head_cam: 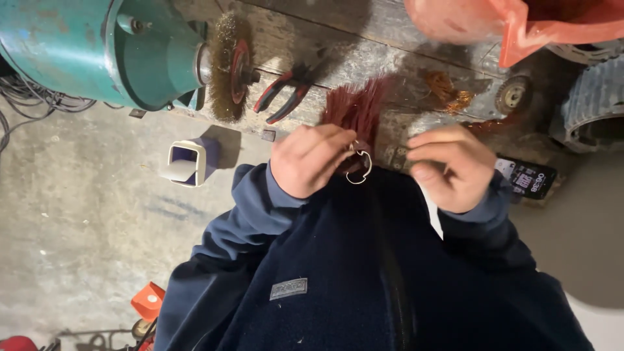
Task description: The person winds copper wire around a cylindrical core to form a coil. They then use pliers to cut a binding wire and secure the coil, placing the finished component on a workbench.
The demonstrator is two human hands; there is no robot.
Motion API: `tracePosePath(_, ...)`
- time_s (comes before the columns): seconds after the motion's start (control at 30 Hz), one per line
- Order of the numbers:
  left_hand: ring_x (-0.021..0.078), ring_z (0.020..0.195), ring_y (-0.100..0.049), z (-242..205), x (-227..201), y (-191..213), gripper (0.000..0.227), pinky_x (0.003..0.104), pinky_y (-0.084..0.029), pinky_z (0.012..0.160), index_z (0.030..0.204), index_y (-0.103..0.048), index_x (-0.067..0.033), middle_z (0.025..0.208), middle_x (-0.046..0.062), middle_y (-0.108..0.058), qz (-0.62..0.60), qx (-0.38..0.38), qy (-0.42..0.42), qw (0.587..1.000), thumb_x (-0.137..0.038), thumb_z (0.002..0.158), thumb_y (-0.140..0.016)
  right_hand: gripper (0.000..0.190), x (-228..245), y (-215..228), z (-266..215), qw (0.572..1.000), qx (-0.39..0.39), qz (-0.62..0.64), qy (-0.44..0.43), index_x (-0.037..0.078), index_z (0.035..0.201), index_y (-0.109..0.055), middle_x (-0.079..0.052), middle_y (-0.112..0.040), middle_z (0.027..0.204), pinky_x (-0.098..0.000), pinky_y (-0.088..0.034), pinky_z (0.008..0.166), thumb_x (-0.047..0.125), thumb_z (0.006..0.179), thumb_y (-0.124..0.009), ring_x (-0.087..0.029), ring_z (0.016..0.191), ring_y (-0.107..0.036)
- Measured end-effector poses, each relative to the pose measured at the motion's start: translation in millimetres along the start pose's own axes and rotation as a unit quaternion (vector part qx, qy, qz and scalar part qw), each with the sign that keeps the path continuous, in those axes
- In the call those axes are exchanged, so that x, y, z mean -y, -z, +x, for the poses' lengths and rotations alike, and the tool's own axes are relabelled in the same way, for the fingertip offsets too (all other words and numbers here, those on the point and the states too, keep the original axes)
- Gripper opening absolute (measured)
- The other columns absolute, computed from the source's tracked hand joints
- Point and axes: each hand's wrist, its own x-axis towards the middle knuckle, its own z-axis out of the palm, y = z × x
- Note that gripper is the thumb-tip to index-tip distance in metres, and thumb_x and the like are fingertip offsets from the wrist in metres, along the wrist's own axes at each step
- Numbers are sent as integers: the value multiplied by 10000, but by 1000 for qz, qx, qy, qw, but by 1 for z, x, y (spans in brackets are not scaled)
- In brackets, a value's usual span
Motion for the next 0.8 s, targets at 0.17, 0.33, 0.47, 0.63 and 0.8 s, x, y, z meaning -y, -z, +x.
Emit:
tracePosePath(0.17,200,866,-667,1,-5,4,382,328,-547,712,1211,-715,-32,1123,76,-718,103,25,-127,986,-97,842,-793,232,27,-21,22,994,75,-61,45,45,951,-723,-92,-694,967,-358,-533,761,184,826,-861,-258,858,-688)
tracePosePath(0.33,237,901,-677,-7,1,-5,373,347,-561,759,1194,-653,-28,1164,107,-703,32,-12,-148,988,-107,869,-819,211,30,-39,15,989,59,-108,81,80,877,-708,-52,-662,863,-372,-496,675,146,810,-897,-246,744,-645)
tracePosePath(0.47,246,847,-674,-11,-6,-14,337,354,-544,750,1158,-666,-49,1083,74,-725,6,-30,-70,997,-71,888,-867,192,40,-42,16,968,79,-201,125,110,849,-708,-27,-597,759,-384,-458,610,161,807,-888,-233,656,-602)
tracePosePath(0.63,275,872,-702,-20,7,-32,382,351,-567,772,1160,-664,-70,1012,95,-718,-49,-60,95,992,-101,851,-885,168,32,-50,12,960,121,-233,98,126,853,-721,-24,-557,720,-372,-455,586,229,844,-853,-217,633,-597)
tracePosePath(0.8,270,916,-756,-20,18,-36,391,344,-591,791,1176,-639,-75,1034,106,-724,-148,-30,191,970,-123,856,-859,147,16,-60,2,952,146,-248,104,147,854,-729,-16,-571,723,-370,-475,589,261,873,-820,-210,638,-613)
